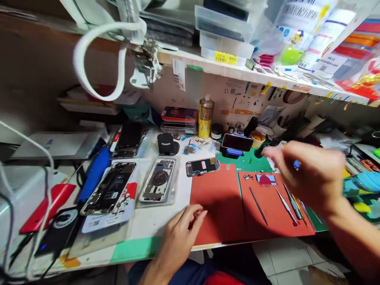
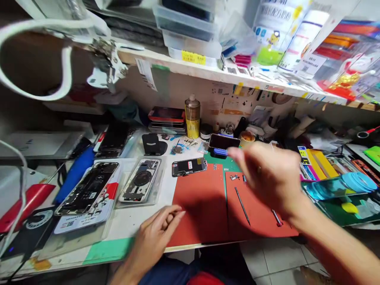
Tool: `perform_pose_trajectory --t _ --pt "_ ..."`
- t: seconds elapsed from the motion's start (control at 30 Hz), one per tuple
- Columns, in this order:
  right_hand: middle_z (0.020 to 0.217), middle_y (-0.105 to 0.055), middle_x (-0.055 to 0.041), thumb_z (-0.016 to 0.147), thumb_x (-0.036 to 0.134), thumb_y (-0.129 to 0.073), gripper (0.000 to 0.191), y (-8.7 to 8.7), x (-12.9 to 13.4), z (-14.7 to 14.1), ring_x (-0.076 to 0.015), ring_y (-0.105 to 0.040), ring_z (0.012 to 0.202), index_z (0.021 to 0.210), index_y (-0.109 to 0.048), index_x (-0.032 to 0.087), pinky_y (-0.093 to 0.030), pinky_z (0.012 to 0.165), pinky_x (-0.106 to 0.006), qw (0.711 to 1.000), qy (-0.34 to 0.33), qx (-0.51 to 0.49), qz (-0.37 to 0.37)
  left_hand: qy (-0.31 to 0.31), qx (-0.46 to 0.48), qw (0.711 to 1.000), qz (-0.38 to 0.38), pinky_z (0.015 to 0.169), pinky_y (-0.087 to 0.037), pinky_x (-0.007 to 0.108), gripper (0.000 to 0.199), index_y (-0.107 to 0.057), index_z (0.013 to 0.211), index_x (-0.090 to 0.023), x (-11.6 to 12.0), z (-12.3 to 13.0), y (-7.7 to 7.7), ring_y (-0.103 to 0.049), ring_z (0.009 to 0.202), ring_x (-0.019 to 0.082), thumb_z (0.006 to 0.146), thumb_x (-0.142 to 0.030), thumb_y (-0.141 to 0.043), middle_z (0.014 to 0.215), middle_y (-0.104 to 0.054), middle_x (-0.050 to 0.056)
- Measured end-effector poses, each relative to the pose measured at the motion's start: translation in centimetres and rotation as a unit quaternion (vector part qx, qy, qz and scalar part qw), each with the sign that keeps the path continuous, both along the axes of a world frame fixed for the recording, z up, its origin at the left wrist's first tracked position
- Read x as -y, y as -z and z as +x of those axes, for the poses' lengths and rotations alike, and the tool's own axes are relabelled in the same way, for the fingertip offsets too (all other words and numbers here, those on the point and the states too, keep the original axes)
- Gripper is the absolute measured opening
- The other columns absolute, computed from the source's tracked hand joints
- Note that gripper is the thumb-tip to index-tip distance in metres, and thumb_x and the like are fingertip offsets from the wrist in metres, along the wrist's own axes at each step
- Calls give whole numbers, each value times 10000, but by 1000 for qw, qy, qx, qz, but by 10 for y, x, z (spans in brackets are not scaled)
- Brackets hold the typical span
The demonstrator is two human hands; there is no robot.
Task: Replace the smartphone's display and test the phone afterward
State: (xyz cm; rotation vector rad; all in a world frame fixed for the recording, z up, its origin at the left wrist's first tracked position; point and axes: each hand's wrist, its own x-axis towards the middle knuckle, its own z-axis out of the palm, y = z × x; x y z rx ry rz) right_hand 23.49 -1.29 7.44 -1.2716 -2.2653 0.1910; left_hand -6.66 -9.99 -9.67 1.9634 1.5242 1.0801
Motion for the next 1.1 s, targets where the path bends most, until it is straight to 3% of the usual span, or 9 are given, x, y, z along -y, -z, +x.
perform_pose_trajectory --t 0.1,0.17,0.23,0.33,0.53,0.73,0.93,1.0,1.1 --pt "867 -757 -39 1090 265 -485 226 60 52 -11 -150 -684 680 1088 -710 240 -501 623 -261 982 -125 -7 -140 59 -162 985 11 973 -590 378 298 -643 1309 -212 -38 -17 -36 -731 1089 246 1084 -342 -498 1210 -746 100" --pt "785 -748 -25 1104 345 -512 297 103 90 -18 -147 -679 643 951 -736 224 -463 609 -263 959 -123 26 -255 100 -263 959 15 1097 -522 467 367 -603 1378 -167 -74 -22 -56 -651 1267 316 1032 -281 -556 1314 -704 149" --pt "751 -750 -20 1077 412 -587 333 137 122 -22 -161 -692 673 847 -736 222 -464 654 -263 938 -104 46 -329 119 -352 928 -15 1106 -495 484 462 -559 1407 -128 -110 -21 -67 -593 1339 350 962 -234 -623 1423 -635 196" --pt "870 -795 -10 1035 360 -647 168 164 147 -20 -168 -718 772 969 -765 260 -460 695 -245 914 -97 27 -393 149 -417 896 -41 1063 -487 460 486 -573 1331 -114 -151 -9 -67 -606 1276 357 865 -192 -688 1342 -652 203" --pt "891 -799 -24 1061 406 -563 274 173 152 -10 -155 -721 753 1006 -779 248 -428 669 -247 893 -108 -35 -435 172 -461 869 -56 1030 -461 461 658 -529 1398 -71 -179 11 -51 -613 1208 379 756 -114 -667 1278 -660 221" --pt "773 -751 -33 1104 520 -444 486 174 156 -12 -138 -669 658 920 -778 217 -408 617 -258 907 -112 -85 -397 180 -474 860 -65 969 -488 433 687 -508 1438 -73 -187 12 -48 -640 1130 359 763 -91 -638 1240 -658 205" --pt "759 -730 -37 1082 473 -526 385 154 145 -27 -154 -649 659 931 -769 214 -450 648 -276 920 -68 -163 -351 130 -447 883 -58 976 -521 440 762 -334 1579 -68 -153 12 -67 -582 1261 369 858 -148 -567 1306 -612 210" --pt "807 -737 -48 1054 493 -578 347 148 135 -40 -168 -651 706 991 -768 209 -486 686 -282 895 -11 -249 -370 127 -389 911 -48 1029 -519 447 836 -226 1632 -84 -125 14 -70 -565 1306 356 884 -208 -580 1367 -580 202" --pt "960 -757 -63 979 563 -693 403 142 114 -63 -186 -674 816 1182 -731 218 -537 760 -296 795 101 -423 -423 132 -287 948 -38 1003 -541 446 886 -147 1671 -195 -76 26 -63 -626 1191 317 897 -226 -577 1292 -610 142"
